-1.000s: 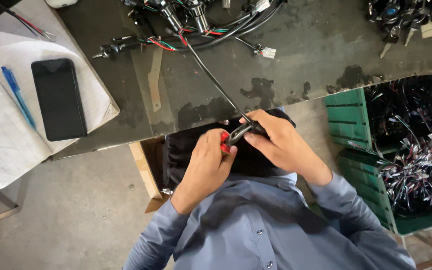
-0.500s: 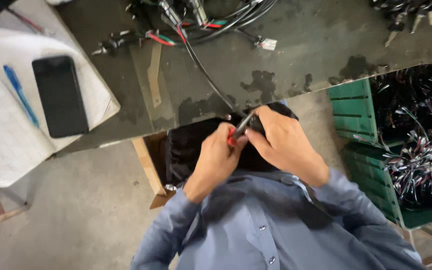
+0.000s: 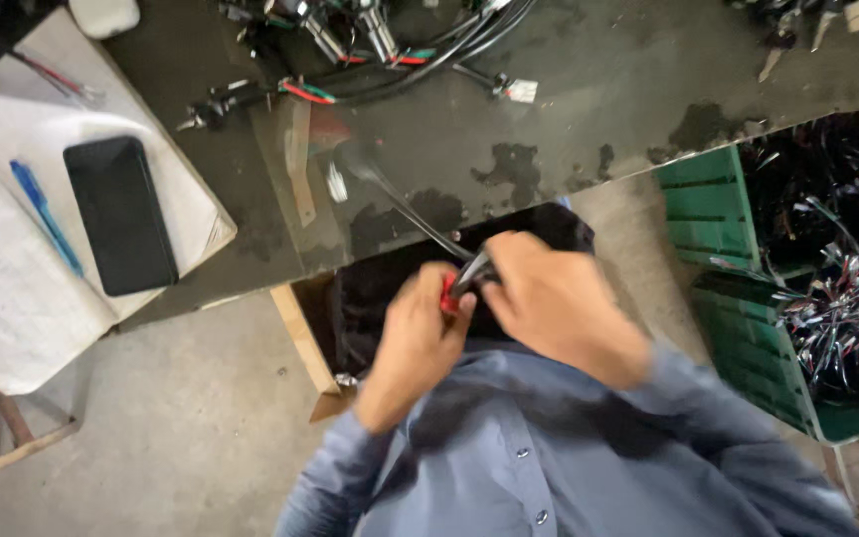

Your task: The person repeatedly strips the outer insulation from black wires using red-handled pliers, then places the stripped wires on the table. The person handles multiple wires one at a time, stripping each and setting it aside.

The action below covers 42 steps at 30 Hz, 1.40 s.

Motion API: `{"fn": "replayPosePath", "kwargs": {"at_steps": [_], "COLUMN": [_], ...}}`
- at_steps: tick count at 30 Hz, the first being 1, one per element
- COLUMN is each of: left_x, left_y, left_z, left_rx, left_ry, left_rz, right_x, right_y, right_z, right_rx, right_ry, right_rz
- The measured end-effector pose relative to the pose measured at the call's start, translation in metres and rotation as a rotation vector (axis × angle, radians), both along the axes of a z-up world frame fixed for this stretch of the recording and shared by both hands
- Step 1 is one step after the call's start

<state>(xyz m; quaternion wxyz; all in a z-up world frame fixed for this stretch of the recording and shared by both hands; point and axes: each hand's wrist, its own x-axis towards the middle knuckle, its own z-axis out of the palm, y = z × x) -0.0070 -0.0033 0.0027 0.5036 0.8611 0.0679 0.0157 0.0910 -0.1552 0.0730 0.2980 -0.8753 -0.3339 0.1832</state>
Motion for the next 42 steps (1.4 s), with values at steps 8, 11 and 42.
{"fn": "replayPosePath", "kwargs": {"at_steps": [8,11,42], "left_x": [0.008,0.043,0.004], "left_y": [0.027,0.05,-0.021], "left_z": [0.021,0.016,0.038], "left_rx": [0.234,0.398,-0.305], "left_ry": [0.074,-0.078,0.04], "left_rz": [-0.046,-0.019,0.108], "right_x": [0.056,0.055,0.03], "right_y": [-0.069,-0.082,-0.002], "right_z": [-0.016,-0.024,-0.03], "right_rx": [0.291,0.486,1.321], "right_ry": [-0.342,-0.355,0.465], "right_rz": [-0.343,-0.407,-0.296]}}
